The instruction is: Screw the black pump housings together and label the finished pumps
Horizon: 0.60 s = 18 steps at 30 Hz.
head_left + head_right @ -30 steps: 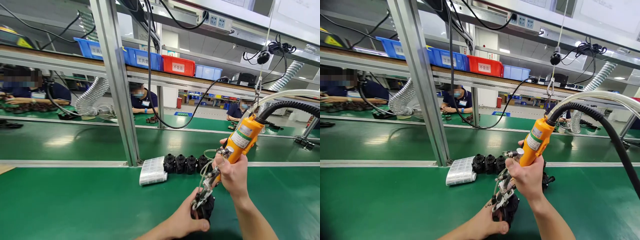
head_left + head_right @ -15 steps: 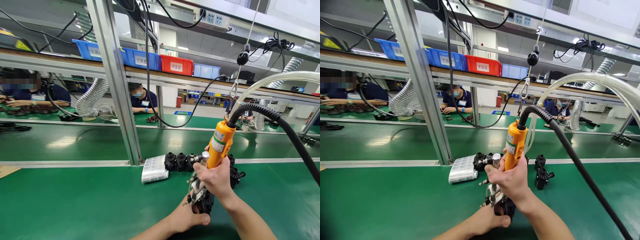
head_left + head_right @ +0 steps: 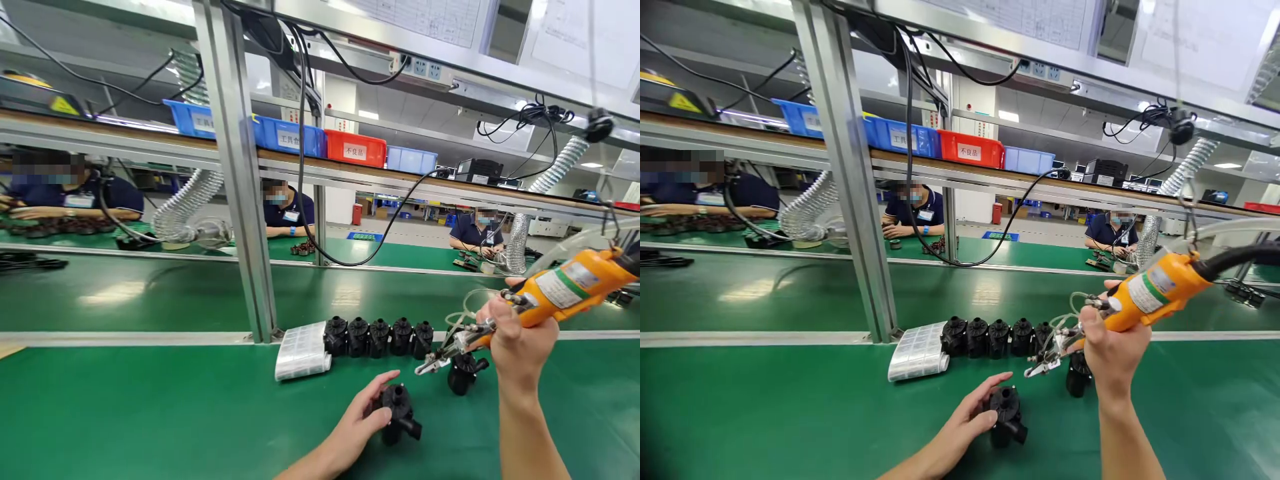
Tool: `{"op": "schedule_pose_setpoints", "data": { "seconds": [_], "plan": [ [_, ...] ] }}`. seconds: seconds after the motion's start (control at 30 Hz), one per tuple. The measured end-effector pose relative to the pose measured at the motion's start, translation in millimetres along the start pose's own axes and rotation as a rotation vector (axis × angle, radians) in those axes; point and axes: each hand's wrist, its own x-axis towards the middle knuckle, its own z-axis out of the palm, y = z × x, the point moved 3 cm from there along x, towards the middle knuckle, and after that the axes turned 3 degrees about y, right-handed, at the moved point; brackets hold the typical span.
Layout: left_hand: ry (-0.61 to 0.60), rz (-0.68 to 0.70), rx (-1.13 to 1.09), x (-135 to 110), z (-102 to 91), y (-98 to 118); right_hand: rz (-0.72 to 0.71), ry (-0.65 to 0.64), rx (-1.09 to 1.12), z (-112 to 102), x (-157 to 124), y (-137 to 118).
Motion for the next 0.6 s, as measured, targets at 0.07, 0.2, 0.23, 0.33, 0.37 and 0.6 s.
{"op": "schedule_pose_setpoints", "data": {
  "seconds": [0.07, 0.2, 0.23, 0.33, 0.37, 0.6],
  "plan": [
    [0.042, 0.028, 0.033, -1.7, 2.7, 3.4, 0.050, -0.067, 0.002, 4.6, -4.6, 4.3],
    [0.137, 0.078, 0.129, -9.3, 13.9, 14.5, 0.192, -0.185, 0.095, 22.6, -20.3, 6.7],
    [0.145, 0.078, 0.136, -10.3, 15.7, 16.7, 0.224, -0.199, 0.120, 26.7, -23.7, 6.0],
    [0.133, 0.059, 0.121, -10.2, 17.3, 19.6, 0.294, -0.212, 0.161, 35.6, -30.7, 2.8],
    [0.125, 0.051, 0.109, -9.8, 17.0, 19.6, 0.307, -0.214, 0.162, 37.4, -32.0, 1.7],
    [0.095, 0.022, 0.029, -9.2, 18.1, 21.4, 0.340, -0.272, 0.096, 43.2, -34.4, -3.5]
  ]
}}
